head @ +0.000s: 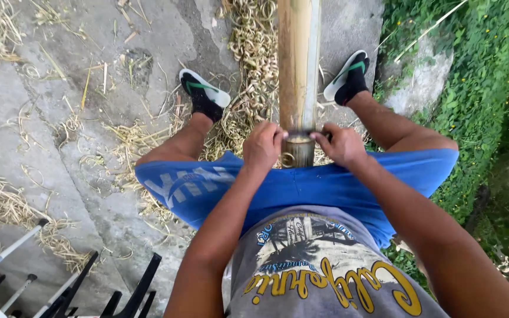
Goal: Stripping the outer layer of a bamboo stalk using a curved blade tool.
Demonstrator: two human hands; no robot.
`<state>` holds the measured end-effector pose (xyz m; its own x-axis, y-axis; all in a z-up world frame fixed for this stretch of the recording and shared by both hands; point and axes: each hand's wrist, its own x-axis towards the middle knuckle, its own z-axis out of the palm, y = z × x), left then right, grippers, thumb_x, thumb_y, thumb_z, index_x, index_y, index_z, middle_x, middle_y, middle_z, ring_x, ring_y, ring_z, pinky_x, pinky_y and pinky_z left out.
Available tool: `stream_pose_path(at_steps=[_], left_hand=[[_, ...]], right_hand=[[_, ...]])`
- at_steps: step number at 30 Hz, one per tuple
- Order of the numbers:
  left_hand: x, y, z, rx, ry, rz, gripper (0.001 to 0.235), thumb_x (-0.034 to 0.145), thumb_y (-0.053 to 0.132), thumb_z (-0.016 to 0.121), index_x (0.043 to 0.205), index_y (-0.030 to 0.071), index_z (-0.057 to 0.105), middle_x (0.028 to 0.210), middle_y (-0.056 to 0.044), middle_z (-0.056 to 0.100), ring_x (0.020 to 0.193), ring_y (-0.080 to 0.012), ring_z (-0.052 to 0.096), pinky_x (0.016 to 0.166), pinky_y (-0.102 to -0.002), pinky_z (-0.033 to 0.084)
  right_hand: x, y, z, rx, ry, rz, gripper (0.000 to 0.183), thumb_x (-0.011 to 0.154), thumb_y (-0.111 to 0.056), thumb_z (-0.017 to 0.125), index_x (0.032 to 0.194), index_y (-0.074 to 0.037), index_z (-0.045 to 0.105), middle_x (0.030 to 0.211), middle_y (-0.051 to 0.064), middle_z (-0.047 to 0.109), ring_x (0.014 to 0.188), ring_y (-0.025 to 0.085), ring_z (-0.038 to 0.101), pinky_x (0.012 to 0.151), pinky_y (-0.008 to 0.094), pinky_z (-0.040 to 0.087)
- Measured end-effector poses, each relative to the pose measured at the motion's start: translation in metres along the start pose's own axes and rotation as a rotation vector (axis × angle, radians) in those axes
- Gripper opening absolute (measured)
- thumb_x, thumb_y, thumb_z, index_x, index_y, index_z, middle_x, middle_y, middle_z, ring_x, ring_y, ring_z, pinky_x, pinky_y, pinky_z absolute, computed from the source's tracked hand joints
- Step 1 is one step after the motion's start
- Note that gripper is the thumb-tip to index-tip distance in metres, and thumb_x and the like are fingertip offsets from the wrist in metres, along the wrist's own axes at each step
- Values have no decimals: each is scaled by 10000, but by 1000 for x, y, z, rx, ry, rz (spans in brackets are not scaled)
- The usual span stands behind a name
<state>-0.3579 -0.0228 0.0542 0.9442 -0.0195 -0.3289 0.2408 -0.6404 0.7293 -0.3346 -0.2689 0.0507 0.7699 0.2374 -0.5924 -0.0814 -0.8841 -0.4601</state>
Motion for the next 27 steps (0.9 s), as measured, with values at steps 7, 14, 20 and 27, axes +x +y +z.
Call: stream_pose_path(at_steps=[7,14,20,27], left_hand=[[159,11,-23,123,183,142,173,946,238,707,842,129,622,849,-14,624,767,-185,612,610,-353,509],[292,16,-41,211,576,304,170,827,250,763,830,120,654,835,-42,673,779,-260,662,611,-424,555],[357,-37,-11,239,212,-129,246,1050,322,667,931,106,671,826,-104,719,721,-239,697,692,-412,584],[248,-18,-29,51,276,109,184,921,211,713,815,116,597,824,-14,647,628,-158,610,520,-299,511]], right_hand=[[124,-37,-90,-13,257,-99,521,1005,-564,680,920,-51,710,632,172,649,607,387,678,562,490,514],[231,-64,-148,-122,500,-174,539,1033,-577,734,864,-65,722,668,153,676,637,383,681,579,489,524],[264,-60,-158,-255,615,-441,295,1077,-408,695,1028,-135,795,775,123,719,650,352,693,524,451,520],[187,-84,-141,-289,484,-320,468,1035,-533,712,862,-99,724,636,115,680,548,321,685,511,433,517]])
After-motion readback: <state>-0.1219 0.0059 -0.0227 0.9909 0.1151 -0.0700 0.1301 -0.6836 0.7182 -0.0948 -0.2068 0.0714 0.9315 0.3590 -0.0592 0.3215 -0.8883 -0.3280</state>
